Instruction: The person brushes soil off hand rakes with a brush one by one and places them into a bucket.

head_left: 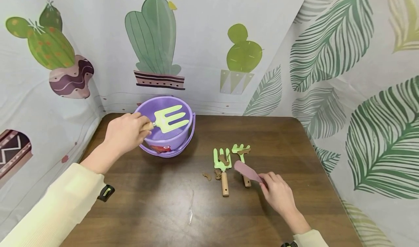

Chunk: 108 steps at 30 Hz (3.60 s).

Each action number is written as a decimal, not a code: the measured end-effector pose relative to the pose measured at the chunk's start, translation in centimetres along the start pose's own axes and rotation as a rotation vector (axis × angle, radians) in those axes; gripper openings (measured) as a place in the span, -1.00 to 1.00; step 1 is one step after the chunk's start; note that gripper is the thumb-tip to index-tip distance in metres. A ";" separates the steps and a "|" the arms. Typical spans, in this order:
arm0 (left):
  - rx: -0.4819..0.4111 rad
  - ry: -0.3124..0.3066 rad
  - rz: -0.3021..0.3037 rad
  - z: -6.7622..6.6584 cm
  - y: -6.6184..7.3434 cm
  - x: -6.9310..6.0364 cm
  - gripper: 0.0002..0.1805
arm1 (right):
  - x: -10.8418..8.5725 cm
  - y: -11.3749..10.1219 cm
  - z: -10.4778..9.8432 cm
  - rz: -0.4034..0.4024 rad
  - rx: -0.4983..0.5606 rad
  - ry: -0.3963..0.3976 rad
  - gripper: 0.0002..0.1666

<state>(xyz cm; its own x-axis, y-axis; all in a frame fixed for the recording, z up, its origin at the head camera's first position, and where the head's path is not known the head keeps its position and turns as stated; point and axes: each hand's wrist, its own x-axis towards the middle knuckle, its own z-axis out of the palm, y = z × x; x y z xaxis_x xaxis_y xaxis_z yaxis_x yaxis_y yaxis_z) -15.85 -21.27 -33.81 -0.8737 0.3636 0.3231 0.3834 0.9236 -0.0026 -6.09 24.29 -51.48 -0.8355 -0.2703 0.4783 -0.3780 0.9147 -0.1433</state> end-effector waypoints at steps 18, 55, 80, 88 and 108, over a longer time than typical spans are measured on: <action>-0.028 -0.153 -0.099 -0.7 -1.3 2.6 -0.66 | -0.3 0.1 0.1 0.011 0.003 0.006 -0.68; -0.025 -0.445 -0.164 2.1 -1.4 5.5 -0.81 | -0.8 0.3 -0.2 0.037 0.003 0.003 -0.68; -0.026 -0.497 -0.178 2.5 -1.0 5.6 -0.80 | -1.3 0.3 -0.1 0.073 -0.003 -0.043 -0.68; -0.032 -0.520 -0.198 2.7 -1.1 5.3 -0.69 | -1.5 0.3 -0.1 0.072 -0.002 -0.038 -0.68; -0.052 -0.250 -0.060 2.8 0.5 4.2 -0.80 | -1.6 0.4 0.0 0.101 0.024 -0.035 -0.66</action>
<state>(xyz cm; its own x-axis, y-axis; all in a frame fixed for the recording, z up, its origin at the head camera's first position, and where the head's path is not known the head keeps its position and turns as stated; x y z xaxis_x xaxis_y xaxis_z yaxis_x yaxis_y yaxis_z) -20.15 -18.92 -35.11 -0.9396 0.3334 0.0777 0.3382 0.9391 0.0605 -4.91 25.05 -52.31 -0.8832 -0.1877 0.4297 -0.3000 0.9305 -0.2102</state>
